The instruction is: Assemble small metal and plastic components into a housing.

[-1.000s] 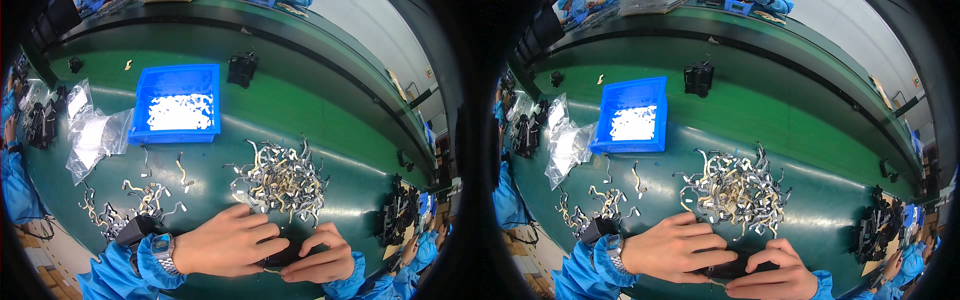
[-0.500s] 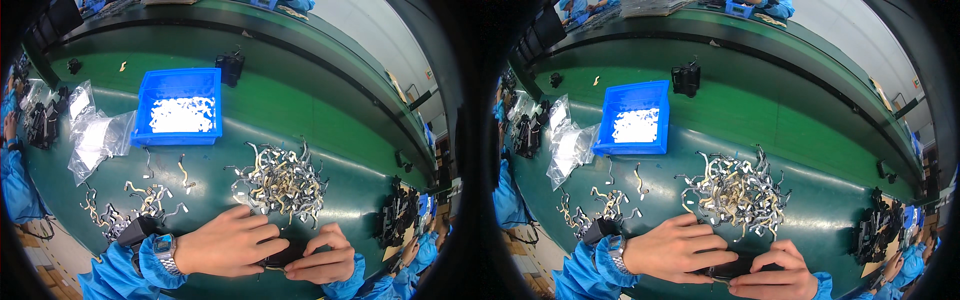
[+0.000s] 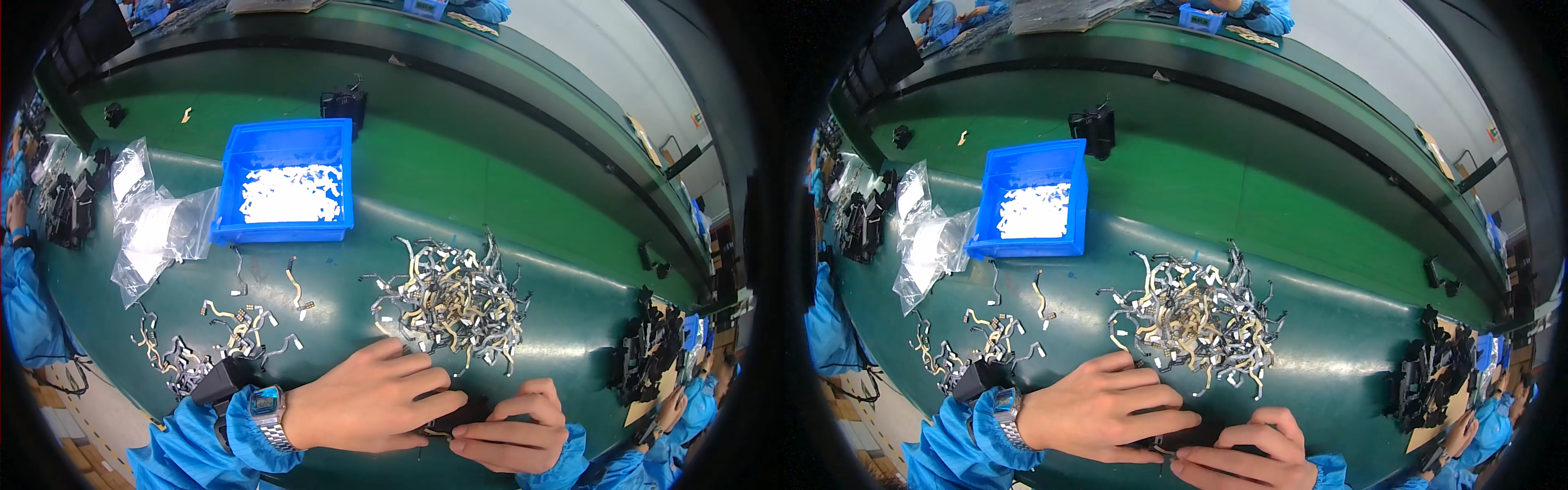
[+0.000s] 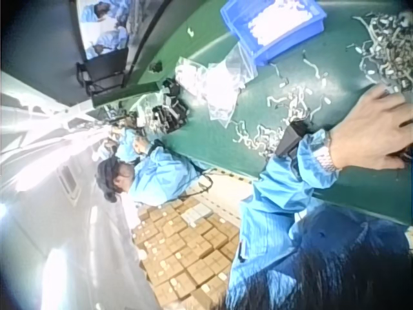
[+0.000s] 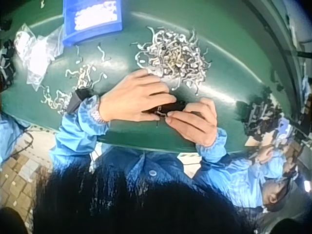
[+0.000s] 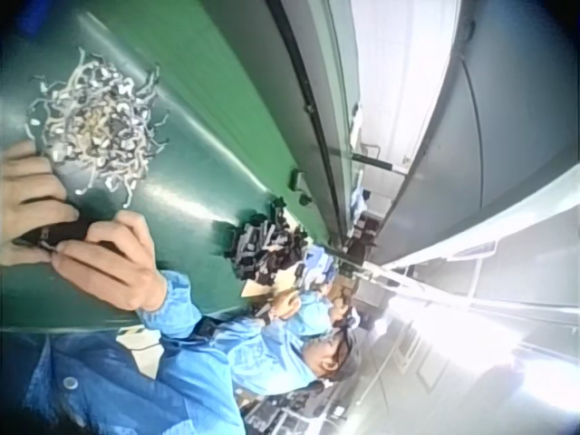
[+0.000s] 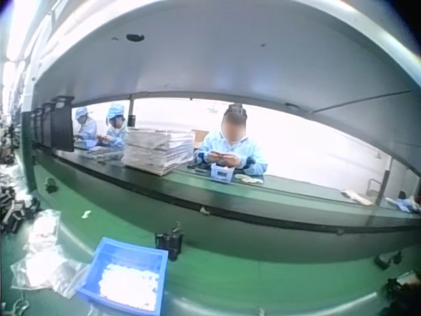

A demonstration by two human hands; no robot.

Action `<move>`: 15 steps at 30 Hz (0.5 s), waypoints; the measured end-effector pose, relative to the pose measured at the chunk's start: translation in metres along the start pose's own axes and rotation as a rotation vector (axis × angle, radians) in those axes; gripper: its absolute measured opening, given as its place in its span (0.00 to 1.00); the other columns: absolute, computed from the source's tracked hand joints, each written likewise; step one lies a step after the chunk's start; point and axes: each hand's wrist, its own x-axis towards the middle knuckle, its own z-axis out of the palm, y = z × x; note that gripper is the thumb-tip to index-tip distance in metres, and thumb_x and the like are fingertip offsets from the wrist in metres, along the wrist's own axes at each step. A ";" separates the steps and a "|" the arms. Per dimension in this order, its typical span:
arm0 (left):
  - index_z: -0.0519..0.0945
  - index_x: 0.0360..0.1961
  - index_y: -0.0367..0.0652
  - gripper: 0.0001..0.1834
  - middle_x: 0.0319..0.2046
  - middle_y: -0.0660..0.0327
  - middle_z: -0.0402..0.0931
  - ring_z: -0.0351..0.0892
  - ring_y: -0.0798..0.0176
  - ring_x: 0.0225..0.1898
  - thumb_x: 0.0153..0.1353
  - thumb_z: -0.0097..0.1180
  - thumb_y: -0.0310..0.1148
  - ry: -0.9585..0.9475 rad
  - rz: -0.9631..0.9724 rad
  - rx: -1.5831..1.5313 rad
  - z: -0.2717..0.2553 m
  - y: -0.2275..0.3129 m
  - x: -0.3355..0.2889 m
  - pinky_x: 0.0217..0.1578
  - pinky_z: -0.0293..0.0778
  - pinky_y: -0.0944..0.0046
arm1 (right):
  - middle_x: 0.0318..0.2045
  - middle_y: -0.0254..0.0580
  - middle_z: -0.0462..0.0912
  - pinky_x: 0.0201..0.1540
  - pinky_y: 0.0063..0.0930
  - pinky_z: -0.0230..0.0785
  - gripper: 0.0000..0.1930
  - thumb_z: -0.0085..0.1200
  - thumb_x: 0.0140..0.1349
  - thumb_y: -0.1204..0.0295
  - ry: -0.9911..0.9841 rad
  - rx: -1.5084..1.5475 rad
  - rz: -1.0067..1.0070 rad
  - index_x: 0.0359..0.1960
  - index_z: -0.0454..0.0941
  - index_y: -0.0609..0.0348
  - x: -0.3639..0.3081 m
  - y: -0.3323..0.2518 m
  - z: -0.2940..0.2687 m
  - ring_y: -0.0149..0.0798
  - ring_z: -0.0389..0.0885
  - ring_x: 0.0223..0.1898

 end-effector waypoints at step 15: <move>0.84 0.38 0.54 0.10 0.43 0.72 0.77 0.77 0.65 0.45 0.59 0.70 0.43 0.041 -0.017 -0.072 -0.028 -0.009 -0.005 0.41 0.67 0.61 | 0.40 0.15 0.91 0.40 0.28 0.66 0.16 0.77 0.47 0.70 -0.035 0.048 0.059 0.40 0.95 0.37 0.000 0.002 0.015 0.29 0.80 0.38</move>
